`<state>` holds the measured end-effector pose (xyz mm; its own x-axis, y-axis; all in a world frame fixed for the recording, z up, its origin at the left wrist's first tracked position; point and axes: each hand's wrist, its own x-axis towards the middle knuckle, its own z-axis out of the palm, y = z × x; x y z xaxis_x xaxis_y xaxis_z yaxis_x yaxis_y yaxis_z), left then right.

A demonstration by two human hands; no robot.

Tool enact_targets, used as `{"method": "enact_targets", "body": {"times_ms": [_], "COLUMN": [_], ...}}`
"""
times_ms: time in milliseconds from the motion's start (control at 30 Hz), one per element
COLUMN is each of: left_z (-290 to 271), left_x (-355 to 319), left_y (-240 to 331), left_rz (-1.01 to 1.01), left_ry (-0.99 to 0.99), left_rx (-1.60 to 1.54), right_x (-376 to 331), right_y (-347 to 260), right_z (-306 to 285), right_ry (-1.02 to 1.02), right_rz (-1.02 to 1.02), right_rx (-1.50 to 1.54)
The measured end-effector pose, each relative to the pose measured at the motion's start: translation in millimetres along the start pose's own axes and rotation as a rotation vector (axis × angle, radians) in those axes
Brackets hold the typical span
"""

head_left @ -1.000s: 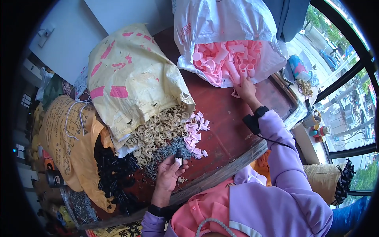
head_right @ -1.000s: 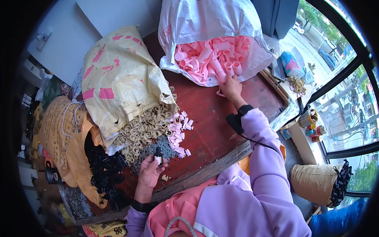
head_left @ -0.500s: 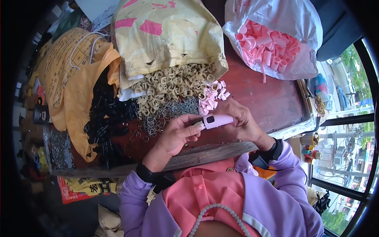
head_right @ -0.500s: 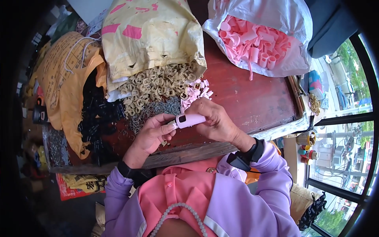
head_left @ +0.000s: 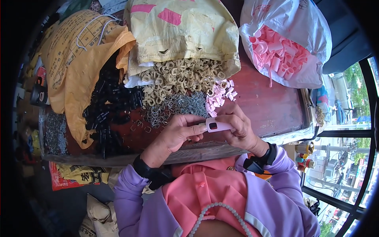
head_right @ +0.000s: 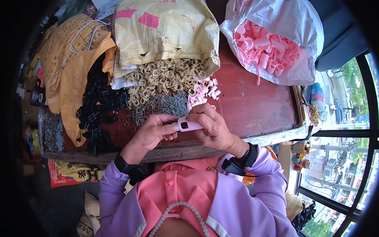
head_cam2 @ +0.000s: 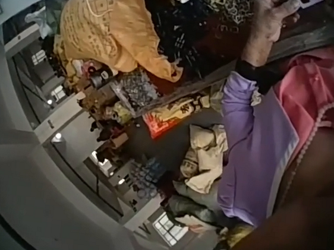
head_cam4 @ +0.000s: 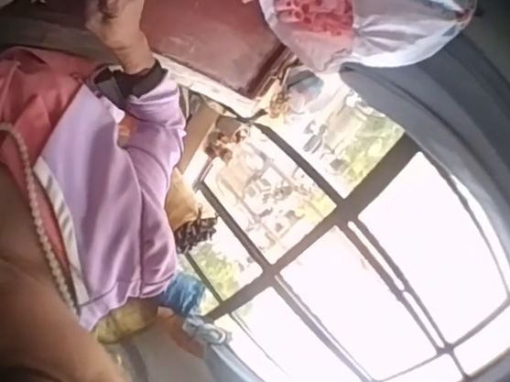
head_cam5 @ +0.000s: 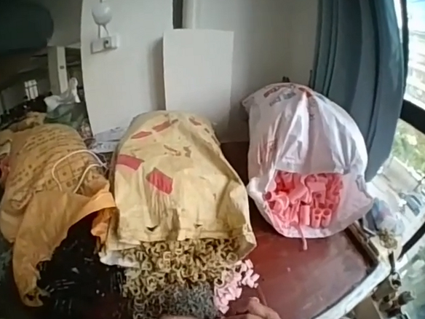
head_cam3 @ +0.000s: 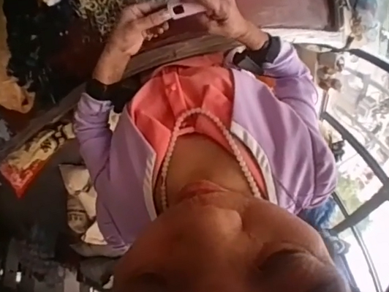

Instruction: Assembling small plastic components at a manufacturing workstation.

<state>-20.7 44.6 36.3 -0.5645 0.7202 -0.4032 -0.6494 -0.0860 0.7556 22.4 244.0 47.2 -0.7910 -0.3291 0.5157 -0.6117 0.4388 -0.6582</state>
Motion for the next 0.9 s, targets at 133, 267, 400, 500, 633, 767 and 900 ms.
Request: {"method": "enact_targets", "body": {"times_ms": [133,267,400,500,633,767,900], "left_z": [-5,-4,-1,-7,-17,-12,-3], "left_x": [2,6,7,8,6,6,6], "left_y": [-4,-1,5,2,-8,-3,-9], "left_rz": [-0.007,-0.032,-0.020,-0.009,-0.003,0.024,0.059], "left_ry": [-0.008,-0.002,0.062,0.081,0.106,0.053,0.009], "left_rx": [0.001,-0.090,-0.001,0.031,0.074,0.086,0.066], "right_x": [-2,-7,-10,-11,1,22,29], "right_y": [0,0,0,0,3,2,-3], "right_z": [3,14,25,25,2,-10,-5], "right_ry": [-0.002,0.043,0.104,0.034,-0.329,-0.505,-0.601], "right_rz": [-0.103,-0.047,0.074,0.107,0.123,0.035,0.002], "right_rx": [-0.008,-0.034,0.026,-0.010,-0.013,0.114,0.328]}}
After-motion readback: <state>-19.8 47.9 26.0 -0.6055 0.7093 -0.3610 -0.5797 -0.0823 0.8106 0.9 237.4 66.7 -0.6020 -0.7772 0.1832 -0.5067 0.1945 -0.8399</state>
